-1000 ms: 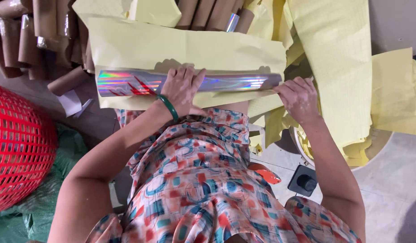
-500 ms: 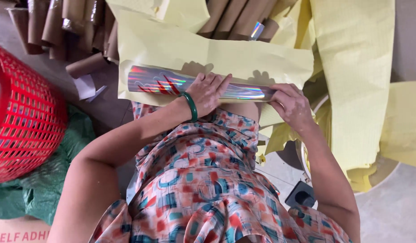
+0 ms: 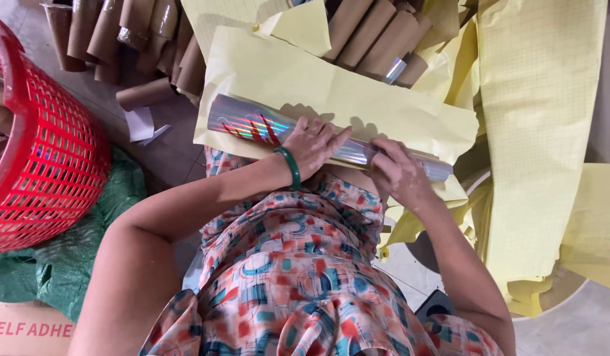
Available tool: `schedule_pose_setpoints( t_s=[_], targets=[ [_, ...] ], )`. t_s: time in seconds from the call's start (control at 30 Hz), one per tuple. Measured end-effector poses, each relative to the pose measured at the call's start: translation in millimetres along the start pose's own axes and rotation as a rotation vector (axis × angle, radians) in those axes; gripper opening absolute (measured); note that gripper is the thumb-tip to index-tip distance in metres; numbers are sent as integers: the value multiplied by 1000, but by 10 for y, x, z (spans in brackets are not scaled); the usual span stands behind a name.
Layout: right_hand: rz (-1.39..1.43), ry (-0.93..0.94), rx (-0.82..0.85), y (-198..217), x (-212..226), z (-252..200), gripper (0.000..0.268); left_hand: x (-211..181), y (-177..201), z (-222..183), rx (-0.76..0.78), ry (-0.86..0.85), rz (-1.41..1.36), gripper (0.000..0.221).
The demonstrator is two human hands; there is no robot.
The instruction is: Wrap reflective tubes with yellow paper.
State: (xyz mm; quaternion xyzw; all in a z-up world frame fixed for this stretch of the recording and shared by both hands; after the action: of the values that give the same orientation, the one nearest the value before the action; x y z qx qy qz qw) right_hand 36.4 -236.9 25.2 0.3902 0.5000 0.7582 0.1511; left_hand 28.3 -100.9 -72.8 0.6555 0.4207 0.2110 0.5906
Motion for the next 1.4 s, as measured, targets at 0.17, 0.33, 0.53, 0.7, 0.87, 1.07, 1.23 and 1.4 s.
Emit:
schedule_pose_setpoints(
  t_s=[0.17, 0.33, 0.53, 0.7, 0.87, 1.07, 1.23, 1.4],
  targets=[
    [81, -75, 20, -96, -234, -56, 24, 397, 359, -304, 67, 26, 207, 99],
    [159, -73, 11, -48, -334, -14, 23, 924, 274, -662, 269, 116, 333, 98],
    [174, -95, 53, -64, -422, -43, 23, 1057, 88, -647, 262, -4, 420, 104],
    [163, -97, 17, -36, -398, -33, 20, 1406, 301, -1106, -345, 106, 453, 64],
    [146, -90, 6, -87, -420, -40, 19, 1170, 339, -876, -407, -9, 596, 76],
    [147, -101, 39, -115, -467, -42, 22, 1002, 301, -715, -416, -48, 189, 81],
    [250, -244, 100, -143, -630, -18, 24, 1067, 242, -567, -198, -97, 140, 82],
    [290, -340, 199, -302, -1046, -56, 22, 1128, 342, -466, -273, -125, 44, 75]
  ],
)
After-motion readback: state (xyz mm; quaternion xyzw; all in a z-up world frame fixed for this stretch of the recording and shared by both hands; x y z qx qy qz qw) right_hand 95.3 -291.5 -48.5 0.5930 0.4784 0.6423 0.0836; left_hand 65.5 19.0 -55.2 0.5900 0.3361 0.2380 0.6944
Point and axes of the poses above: each hand's wrist, its own z-axis towards the middle knuckle, its own y-axis out of the back of the hand, x = y × z, the point moved 9 cm from there along z, towards the middle knuckle, and after that the axes turned 7 degrees about -x, right-handed, at the moved point
